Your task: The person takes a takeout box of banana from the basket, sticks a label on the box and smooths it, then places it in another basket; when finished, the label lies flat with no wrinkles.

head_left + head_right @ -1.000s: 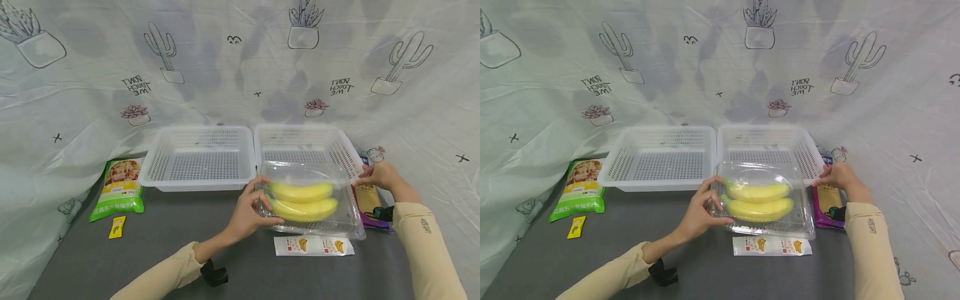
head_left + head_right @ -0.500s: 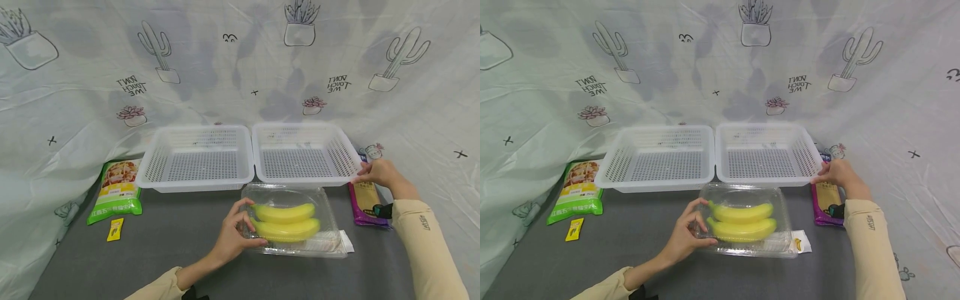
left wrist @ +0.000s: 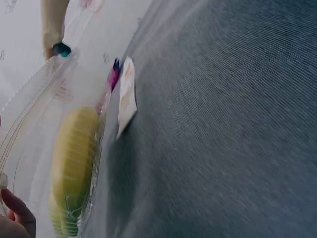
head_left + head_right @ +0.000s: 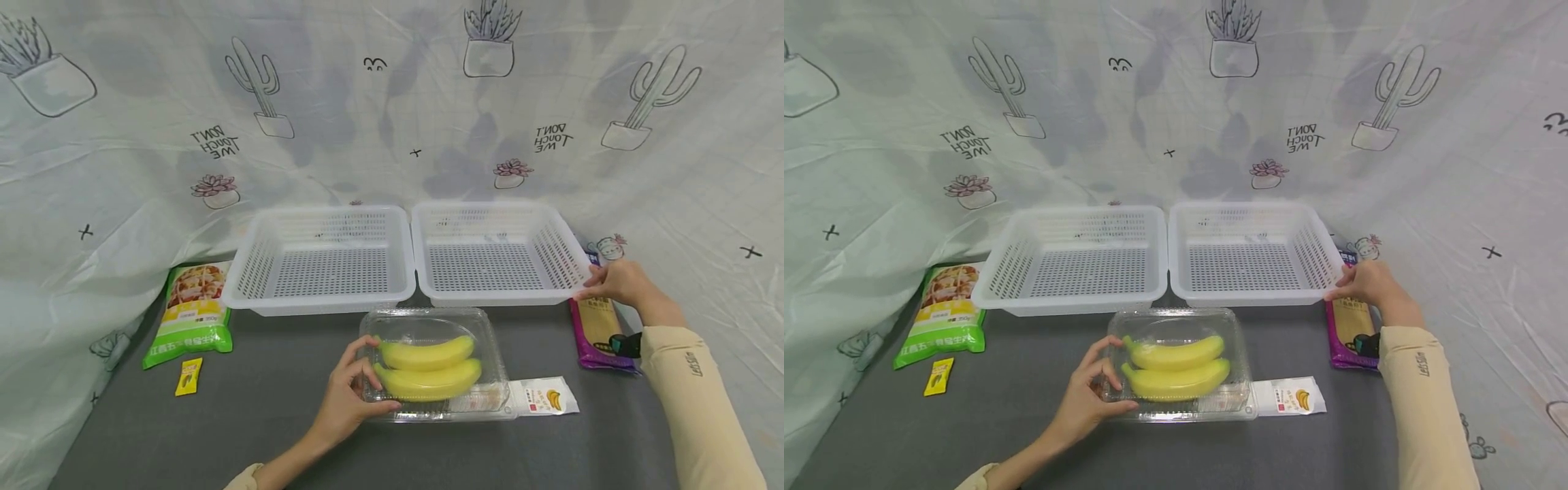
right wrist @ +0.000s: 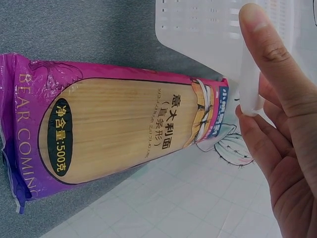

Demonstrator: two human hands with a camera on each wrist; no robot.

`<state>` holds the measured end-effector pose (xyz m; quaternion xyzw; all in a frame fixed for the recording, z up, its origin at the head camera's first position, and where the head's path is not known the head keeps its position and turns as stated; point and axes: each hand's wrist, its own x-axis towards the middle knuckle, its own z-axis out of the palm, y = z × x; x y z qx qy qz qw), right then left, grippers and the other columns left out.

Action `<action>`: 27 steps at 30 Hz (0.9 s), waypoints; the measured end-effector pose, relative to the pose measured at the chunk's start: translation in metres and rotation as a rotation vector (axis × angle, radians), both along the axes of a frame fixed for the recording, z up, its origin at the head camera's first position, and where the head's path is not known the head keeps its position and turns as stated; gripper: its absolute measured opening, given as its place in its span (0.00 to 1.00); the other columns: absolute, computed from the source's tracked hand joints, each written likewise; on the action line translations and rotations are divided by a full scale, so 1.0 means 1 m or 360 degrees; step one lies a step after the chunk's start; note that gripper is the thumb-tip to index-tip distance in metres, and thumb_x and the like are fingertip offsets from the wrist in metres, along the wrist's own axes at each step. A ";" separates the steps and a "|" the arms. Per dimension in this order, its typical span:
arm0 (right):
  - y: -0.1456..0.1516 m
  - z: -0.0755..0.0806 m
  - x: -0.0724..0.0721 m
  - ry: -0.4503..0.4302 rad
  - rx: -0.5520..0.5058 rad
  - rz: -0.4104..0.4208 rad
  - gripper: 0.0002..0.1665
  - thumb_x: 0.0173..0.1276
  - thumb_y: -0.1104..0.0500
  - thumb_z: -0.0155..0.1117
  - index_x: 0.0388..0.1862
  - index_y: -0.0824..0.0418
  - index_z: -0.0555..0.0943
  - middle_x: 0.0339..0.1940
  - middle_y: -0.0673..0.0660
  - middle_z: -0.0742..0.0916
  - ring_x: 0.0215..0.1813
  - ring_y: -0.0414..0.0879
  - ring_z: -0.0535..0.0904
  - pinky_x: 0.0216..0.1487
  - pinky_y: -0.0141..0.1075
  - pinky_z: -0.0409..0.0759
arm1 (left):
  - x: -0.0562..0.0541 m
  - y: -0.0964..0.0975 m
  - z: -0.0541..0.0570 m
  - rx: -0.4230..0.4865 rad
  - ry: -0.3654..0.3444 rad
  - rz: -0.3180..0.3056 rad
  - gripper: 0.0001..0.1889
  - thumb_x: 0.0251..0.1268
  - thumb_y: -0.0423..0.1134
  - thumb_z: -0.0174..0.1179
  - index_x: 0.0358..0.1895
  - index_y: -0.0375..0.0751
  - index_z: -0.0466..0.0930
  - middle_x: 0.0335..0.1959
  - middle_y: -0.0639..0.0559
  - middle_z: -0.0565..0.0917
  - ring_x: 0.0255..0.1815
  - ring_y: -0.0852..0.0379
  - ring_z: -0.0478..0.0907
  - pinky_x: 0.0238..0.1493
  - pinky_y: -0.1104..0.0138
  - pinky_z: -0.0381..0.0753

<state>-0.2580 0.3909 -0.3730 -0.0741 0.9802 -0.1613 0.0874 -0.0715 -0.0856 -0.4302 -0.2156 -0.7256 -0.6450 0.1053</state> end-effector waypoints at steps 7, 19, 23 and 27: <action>-0.001 -0.001 0.000 -0.0013 -0.0011 -0.0025 0.40 0.46 0.36 0.76 0.32 0.76 0.86 0.57 0.78 0.68 0.23 0.46 0.59 0.20 0.34 0.59 | 0.010 -0.023 -0.004 -0.0065 0.0015 0.0057 0.22 0.32 0.19 0.76 0.22 0.40 0.69 0.56 0.27 0.66 0.11 0.60 0.54 0.09 0.72 0.61; -0.001 -0.001 -0.001 -0.0014 0.0012 -0.0034 0.43 0.44 0.32 0.75 0.32 0.74 0.86 0.56 0.79 0.69 0.24 0.46 0.60 0.20 0.35 0.59 | 0.017 -0.069 -0.016 -0.0180 0.0130 0.0166 0.24 0.26 0.18 0.77 0.22 0.42 0.70 0.55 0.31 0.67 0.14 0.61 0.57 0.13 0.73 0.62; -0.002 0.000 0.000 -0.0023 0.0002 -0.0036 0.42 0.44 0.33 0.75 0.32 0.73 0.86 0.56 0.78 0.69 0.24 0.46 0.61 0.21 0.34 0.60 | 0.016 -0.089 -0.034 -0.0192 0.0066 0.0193 0.25 0.26 0.19 0.77 0.23 0.44 0.71 0.58 0.34 0.67 0.14 0.63 0.57 0.13 0.73 0.62; -0.002 0.001 0.001 -0.0027 -0.0012 -0.0024 0.41 0.44 0.33 0.75 0.31 0.73 0.86 0.55 0.79 0.70 0.24 0.46 0.63 0.21 0.34 0.61 | 0.017 -0.108 -0.043 -0.0170 0.0000 0.0162 0.24 0.29 0.20 0.77 0.24 0.46 0.71 0.60 0.38 0.67 0.15 0.61 0.57 0.14 0.72 0.63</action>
